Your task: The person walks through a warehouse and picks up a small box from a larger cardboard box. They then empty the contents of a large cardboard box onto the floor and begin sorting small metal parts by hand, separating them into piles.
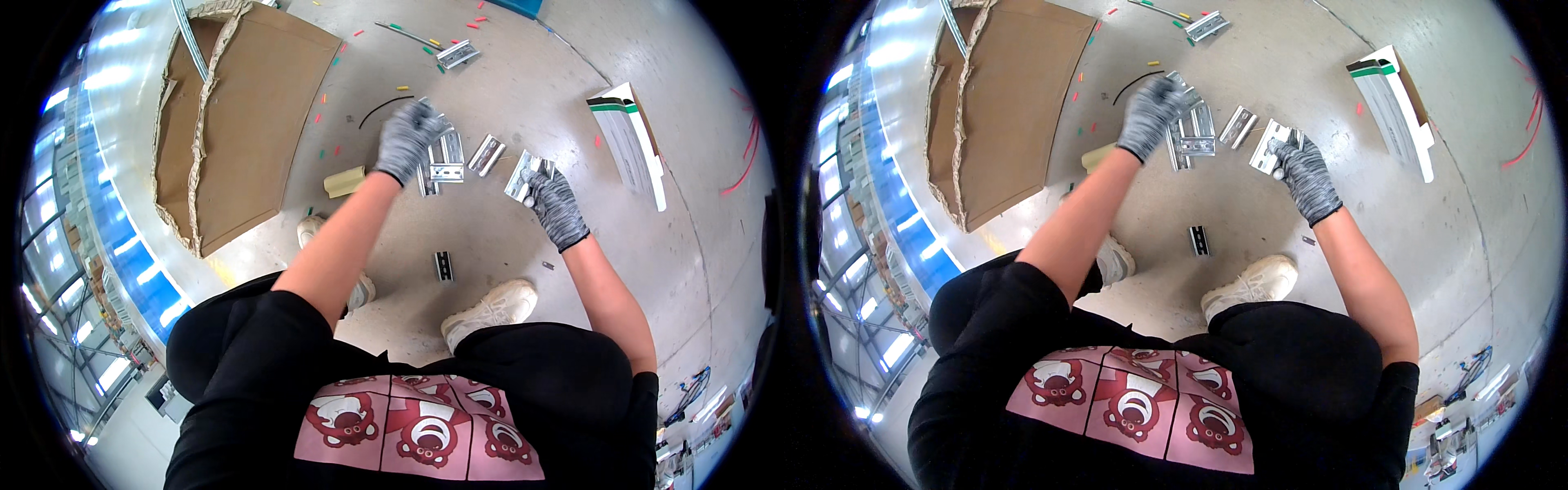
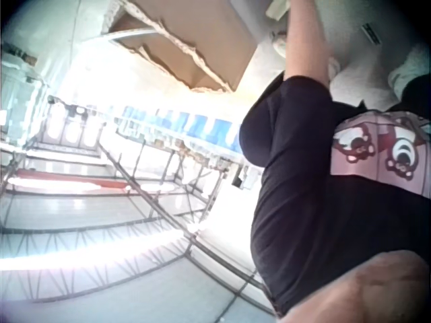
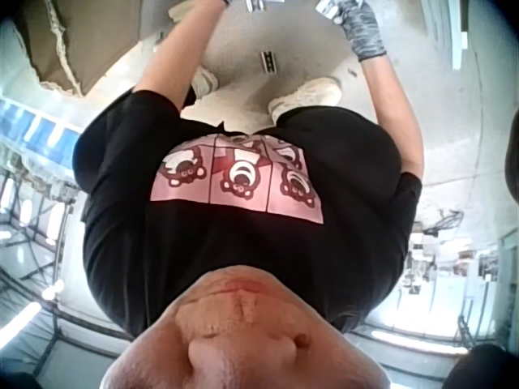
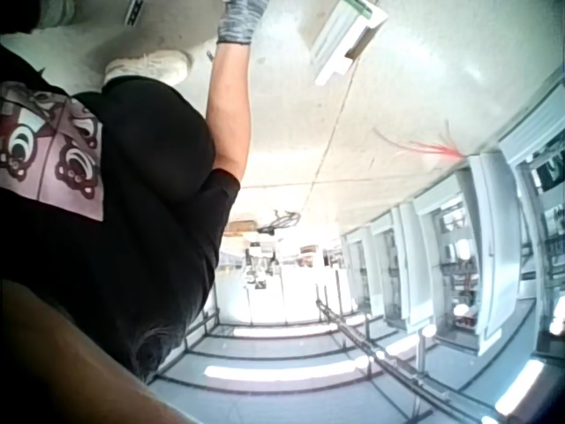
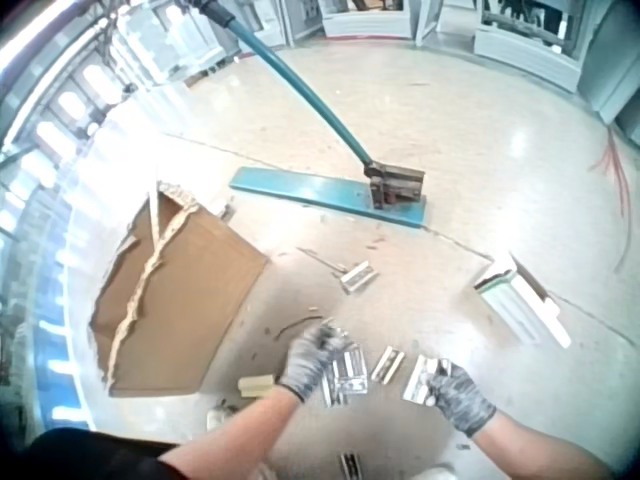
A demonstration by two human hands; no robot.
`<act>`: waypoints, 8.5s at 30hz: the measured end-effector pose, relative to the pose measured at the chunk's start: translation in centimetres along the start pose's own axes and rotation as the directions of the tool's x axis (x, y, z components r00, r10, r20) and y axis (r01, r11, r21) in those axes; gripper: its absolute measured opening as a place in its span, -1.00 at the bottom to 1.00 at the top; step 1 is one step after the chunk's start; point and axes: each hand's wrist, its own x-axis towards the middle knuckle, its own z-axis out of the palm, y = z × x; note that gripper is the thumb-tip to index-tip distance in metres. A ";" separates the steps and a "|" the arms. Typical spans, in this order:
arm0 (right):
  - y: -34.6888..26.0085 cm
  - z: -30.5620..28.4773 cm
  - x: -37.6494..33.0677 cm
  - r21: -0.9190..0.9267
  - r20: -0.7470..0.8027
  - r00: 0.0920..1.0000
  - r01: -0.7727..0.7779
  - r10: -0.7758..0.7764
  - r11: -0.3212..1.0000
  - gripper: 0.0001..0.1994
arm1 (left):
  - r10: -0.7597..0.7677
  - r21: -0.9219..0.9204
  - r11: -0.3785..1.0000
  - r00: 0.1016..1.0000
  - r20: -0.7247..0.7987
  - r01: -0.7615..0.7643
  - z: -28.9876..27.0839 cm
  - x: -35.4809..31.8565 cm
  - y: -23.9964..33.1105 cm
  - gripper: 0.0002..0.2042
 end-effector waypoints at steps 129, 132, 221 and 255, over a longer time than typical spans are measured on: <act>-5.5 14.4 12.5 -0.931 0.354 0.933 0.346 -0.066 -0.116 -0.73 | 0.007 -0.889 0.060 0.890 0.455 0.454 -9.0 2.7 -1.1 -0.17; -5.7 13.1 13.0 -0.931 0.360 0.930 0.363 -0.069 0.031 -0.74 | -0.081 -0.882 0.146 0.894 0.441 0.448 -8.4 2.3 0.1 -0.17; -5.0 8.8 9.0 -0.891 -0.366 0.729 -0.096 -0.578 0.443 -0.76 | -0.069 -0.588 0.511 0.712 0.699 0.627 -5.5 16.3 4.8 -0.24; 1.2 3.3 3.7 -0.856 -0.251 0.946 -0.119 -0.205 0.502 -0.82 | 0.284 0.634 0.514 0.812 0.510 -0.578 -0.3 18.4 5.4 -0.55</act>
